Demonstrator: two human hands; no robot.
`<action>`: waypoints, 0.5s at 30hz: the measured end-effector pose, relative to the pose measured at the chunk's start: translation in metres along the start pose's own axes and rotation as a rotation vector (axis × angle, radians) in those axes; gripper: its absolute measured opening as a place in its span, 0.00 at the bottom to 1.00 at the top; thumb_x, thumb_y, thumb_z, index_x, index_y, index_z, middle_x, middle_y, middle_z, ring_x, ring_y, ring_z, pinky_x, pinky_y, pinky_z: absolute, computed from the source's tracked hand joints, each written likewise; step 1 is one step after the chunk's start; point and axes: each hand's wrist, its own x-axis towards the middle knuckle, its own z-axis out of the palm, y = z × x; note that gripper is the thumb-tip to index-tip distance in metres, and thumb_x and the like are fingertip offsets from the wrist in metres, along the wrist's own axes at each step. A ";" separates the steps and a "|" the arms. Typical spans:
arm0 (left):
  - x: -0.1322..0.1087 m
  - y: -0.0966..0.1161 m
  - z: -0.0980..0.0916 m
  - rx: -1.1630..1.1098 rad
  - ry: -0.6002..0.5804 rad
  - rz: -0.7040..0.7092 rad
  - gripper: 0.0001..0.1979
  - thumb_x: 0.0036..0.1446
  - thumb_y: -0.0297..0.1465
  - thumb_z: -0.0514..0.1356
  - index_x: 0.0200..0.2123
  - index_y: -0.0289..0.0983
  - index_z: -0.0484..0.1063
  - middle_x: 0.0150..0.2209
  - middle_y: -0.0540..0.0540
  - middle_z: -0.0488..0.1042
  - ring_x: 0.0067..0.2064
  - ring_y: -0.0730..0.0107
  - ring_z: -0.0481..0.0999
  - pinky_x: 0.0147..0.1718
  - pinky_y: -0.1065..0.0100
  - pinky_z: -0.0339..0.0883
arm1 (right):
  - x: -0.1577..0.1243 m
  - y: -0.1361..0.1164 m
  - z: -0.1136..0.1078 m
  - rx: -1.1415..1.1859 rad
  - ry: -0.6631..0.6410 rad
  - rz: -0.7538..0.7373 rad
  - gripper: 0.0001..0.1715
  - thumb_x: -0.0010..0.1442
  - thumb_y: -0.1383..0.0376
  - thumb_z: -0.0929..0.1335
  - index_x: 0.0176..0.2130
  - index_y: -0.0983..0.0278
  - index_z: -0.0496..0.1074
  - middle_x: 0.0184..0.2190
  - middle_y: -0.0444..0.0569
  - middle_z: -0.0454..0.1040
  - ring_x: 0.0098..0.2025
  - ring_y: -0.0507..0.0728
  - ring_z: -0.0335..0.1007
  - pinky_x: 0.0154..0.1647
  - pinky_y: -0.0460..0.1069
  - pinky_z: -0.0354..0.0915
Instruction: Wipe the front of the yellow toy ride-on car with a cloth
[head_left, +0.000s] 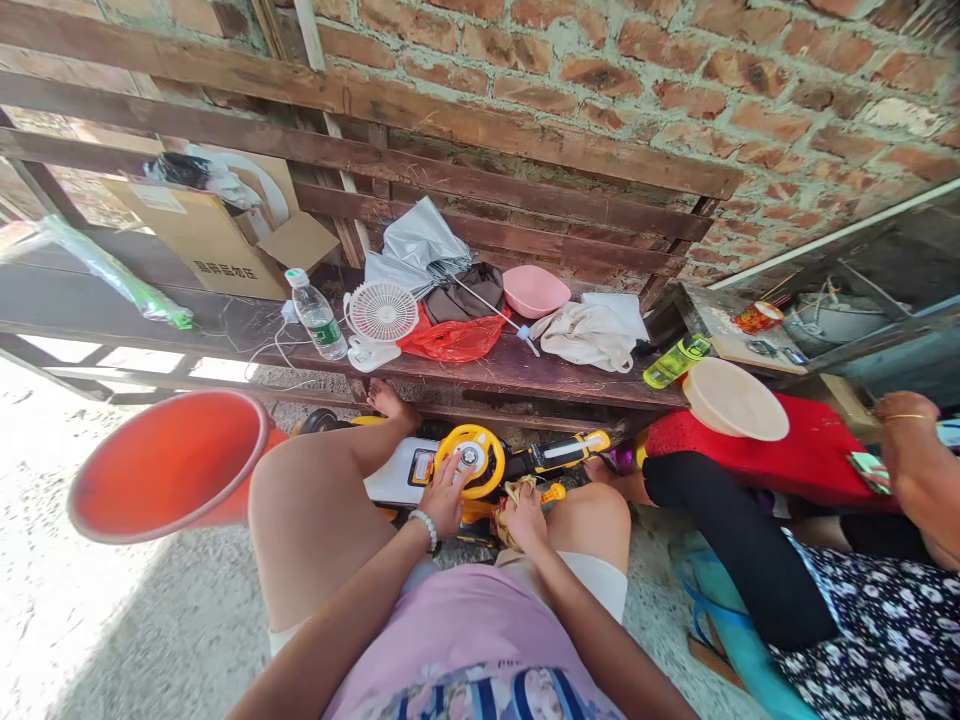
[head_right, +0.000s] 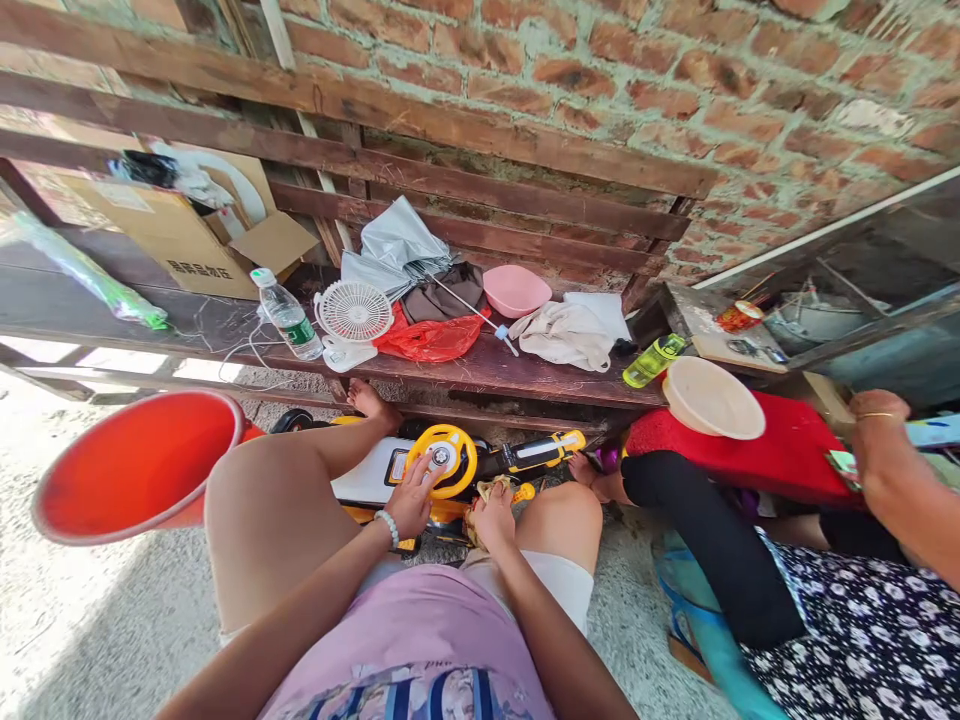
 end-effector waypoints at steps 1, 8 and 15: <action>0.000 0.000 0.000 -0.003 0.002 0.000 0.39 0.56 0.23 0.59 0.72 0.38 0.61 0.79 0.35 0.45 0.79 0.43 0.42 0.72 0.37 0.51 | 0.002 0.000 -0.002 0.025 0.028 0.009 0.34 0.71 0.63 0.57 0.72 0.69 0.57 0.66 0.66 0.65 0.58 0.63 0.75 0.57 0.53 0.70; -0.001 0.001 -0.002 0.005 -0.007 -0.008 0.39 0.55 0.22 0.59 0.71 0.37 0.62 0.79 0.35 0.44 0.79 0.44 0.41 0.72 0.39 0.52 | 0.010 -0.008 -0.011 -0.040 0.017 0.060 0.35 0.68 0.64 0.60 0.70 0.71 0.60 0.74 0.72 0.50 0.52 0.66 0.79 0.52 0.57 0.73; 0.001 0.000 0.000 0.020 -0.014 -0.003 0.41 0.53 0.19 0.60 0.72 0.35 0.61 0.78 0.33 0.44 0.79 0.42 0.41 0.74 0.40 0.46 | -0.011 -0.022 0.012 -0.227 -0.043 -0.330 0.36 0.63 0.68 0.63 0.69 0.64 0.62 0.72 0.62 0.60 0.51 0.62 0.78 0.51 0.52 0.71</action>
